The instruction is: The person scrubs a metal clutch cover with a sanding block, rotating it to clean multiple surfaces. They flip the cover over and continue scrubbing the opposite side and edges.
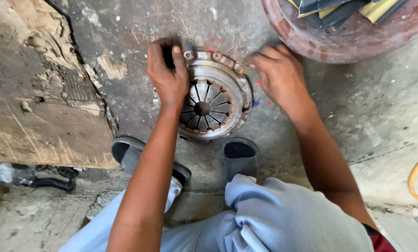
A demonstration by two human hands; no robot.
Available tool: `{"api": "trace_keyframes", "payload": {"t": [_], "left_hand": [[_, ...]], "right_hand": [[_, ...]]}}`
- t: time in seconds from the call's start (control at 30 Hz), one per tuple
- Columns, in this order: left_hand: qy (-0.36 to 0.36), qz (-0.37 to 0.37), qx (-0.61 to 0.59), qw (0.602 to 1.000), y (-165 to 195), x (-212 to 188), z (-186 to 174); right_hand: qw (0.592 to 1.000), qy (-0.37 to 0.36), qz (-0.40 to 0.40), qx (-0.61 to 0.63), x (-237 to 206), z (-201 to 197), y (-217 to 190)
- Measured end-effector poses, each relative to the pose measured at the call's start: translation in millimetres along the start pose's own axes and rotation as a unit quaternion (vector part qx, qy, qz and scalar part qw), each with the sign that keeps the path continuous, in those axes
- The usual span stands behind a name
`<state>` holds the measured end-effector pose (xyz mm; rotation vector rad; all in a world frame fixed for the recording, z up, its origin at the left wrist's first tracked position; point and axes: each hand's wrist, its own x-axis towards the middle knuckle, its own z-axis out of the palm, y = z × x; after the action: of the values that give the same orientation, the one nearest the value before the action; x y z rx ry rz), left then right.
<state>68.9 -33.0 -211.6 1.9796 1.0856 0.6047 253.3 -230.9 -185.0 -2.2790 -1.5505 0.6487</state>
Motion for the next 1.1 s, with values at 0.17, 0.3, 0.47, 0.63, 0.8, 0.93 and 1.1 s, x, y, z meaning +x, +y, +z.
{"api": "trace_keyframes", "payload": {"t": [0.17, 0.3, 0.47, 0.63, 0.8, 0.93, 1.1], "left_hand": [[-0.005, -0.008, -0.005, 1.000, 2.7, 2.0, -1.7], [0.005, 0.010, -0.004, 1.000, 5.0, 3.9, -2.9], [0.002, -0.002, -0.020, 1.000, 2.6, 1.3, -3.5], [-0.006, -0.010, -0.004, 1.000, 0.9, 1.4, -2.5], [0.011, 0.015, -0.034, 0.999, -0.9, 1.2, -3.1], [-0.004, -0.015, -0.037, 0.999, -7.1, -1.1, -0.9], [0.005, -0.097, -0.110, 0.989, -13.2, -5.2, -20.1]], "right_hand": [[0.997, -0.040, -0.003, 0.059, -0.4, -5.0, 0.9], [0.991, 0.039, -0.014, 0.128, 4.5, -11.7, -18.7], [0.989, -0.007, 0.054, 0.135, -11.7, -27.1, -16.6], [0.961, 0.096, 0.058, 0.255, -26.6, -0.3, -28.6], [0.957, 0.150, -0.021, 0.246, 15.5, 35.9, -45.2], [0.961, 0.129, -0.055, 0.239, 43.8, 50.8, -51.5], [0.944, 0.167, 0.017, 0.285, 24.1, 56.0, -52.9]]}}
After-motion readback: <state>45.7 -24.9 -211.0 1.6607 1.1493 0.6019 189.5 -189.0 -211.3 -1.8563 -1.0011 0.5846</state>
